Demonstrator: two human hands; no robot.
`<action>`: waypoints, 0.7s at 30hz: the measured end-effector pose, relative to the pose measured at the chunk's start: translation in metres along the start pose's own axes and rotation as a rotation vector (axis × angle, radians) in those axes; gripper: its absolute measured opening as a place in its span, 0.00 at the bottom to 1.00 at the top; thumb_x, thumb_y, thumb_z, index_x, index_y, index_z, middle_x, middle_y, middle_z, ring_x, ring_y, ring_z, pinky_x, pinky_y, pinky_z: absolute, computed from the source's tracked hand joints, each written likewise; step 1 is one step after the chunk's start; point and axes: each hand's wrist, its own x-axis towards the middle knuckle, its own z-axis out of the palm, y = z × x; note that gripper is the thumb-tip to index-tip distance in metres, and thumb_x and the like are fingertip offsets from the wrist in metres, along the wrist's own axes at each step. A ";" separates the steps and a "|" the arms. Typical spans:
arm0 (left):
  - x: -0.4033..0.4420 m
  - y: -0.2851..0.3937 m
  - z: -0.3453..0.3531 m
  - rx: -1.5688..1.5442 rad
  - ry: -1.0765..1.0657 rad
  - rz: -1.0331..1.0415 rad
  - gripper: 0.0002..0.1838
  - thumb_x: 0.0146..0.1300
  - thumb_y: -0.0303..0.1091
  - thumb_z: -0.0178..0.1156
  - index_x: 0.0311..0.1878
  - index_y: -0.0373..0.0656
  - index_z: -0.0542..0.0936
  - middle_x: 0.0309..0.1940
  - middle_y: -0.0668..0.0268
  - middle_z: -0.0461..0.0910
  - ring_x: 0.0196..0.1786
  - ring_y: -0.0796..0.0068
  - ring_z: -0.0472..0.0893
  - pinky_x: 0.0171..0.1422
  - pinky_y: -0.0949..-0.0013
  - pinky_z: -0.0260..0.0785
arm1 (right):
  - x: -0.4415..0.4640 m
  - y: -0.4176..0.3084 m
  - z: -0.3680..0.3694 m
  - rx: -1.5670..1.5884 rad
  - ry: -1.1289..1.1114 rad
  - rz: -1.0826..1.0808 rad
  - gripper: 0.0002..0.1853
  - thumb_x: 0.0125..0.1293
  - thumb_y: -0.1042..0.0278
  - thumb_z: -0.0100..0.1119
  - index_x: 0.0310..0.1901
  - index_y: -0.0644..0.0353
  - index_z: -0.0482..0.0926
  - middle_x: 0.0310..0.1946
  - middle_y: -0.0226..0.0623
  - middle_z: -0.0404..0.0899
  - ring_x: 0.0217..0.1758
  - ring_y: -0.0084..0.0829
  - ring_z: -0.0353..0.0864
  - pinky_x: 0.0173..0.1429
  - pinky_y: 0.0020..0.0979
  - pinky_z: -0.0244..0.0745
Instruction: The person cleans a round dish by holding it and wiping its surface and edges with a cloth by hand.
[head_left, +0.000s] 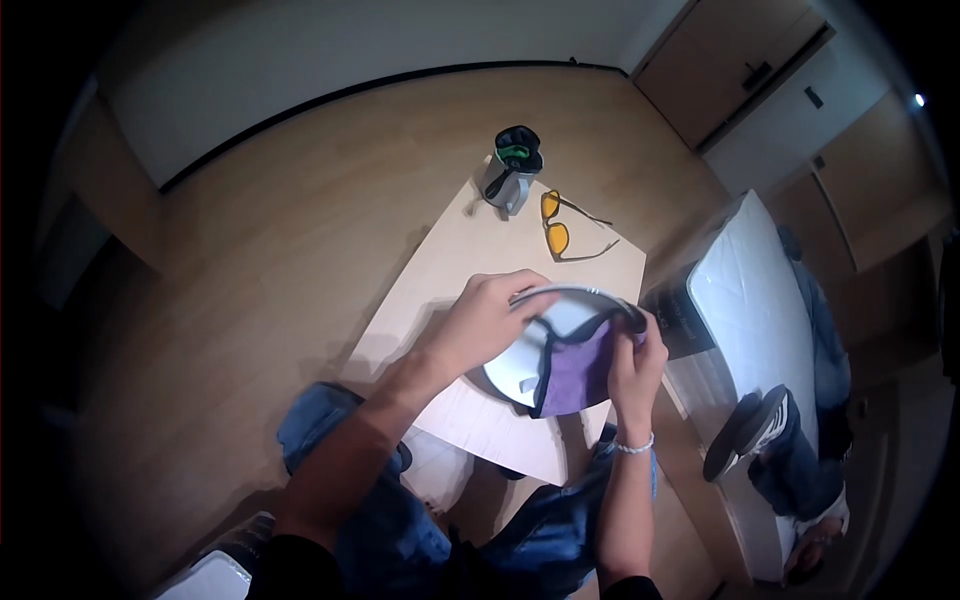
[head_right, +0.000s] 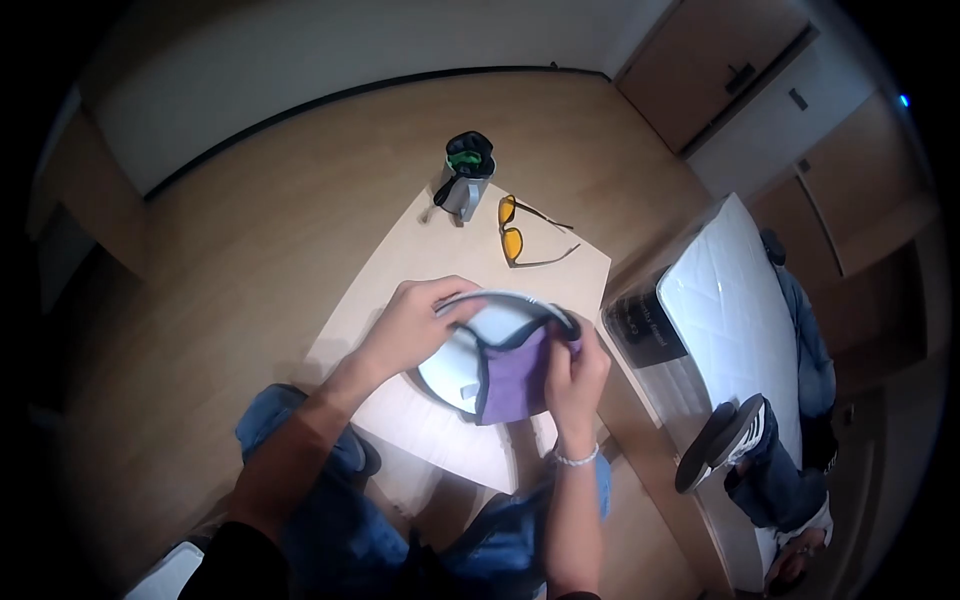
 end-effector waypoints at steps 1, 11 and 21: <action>0.000 -0.001 0.003 0.030 0.023 -0.045 0.10 0.70 0.28 0.58 0.50 0.34 0.80 0.40 0.49 0.85 0.43 0.52 0.85 0.49 0.65 0.76 | 0.003 0.004 0.001 0.008 0.053 -0.037 0.08 0.68 0.76 0.59 0.47 0.67 0.80 0.28 0.37 0.79 0.32 0.22 0.76 0.37 0.26 0.71; -0.009 -0.004 0.014 0.219 -0.036 0.089 0.12 0.64 0.23 0.61 0.51 0.38 0.82 0.42 0.53 0.86 0.45 0.54 0.86 0.52 0.62 0.78 | -0.004 -0.017 0.001 -0.113 -0.120 -0.164 0.09 0.63 0.79 0.61 0.45 0.66 0.81 0.31 0.47 0.83 0.34 0.35 0.86 0.40 0.32 0.77; -0.012 0.001 0.017 -0.023 0.058 -0.074 0.08 0.69 0.27 0.57 0.47 0.36 0.81 0.32 0.52 0.84 0.34 0.63 0.85 0.41 0.65 0.75 | 0.000 -0.005 -0.002 -0.023 -0.040 0.061 0.07 0.67 0.74 0.63 0.43 0.68 0.81 0.28 0.39 0.82 0.31 0.24 0.80 0.39 0.27 0.74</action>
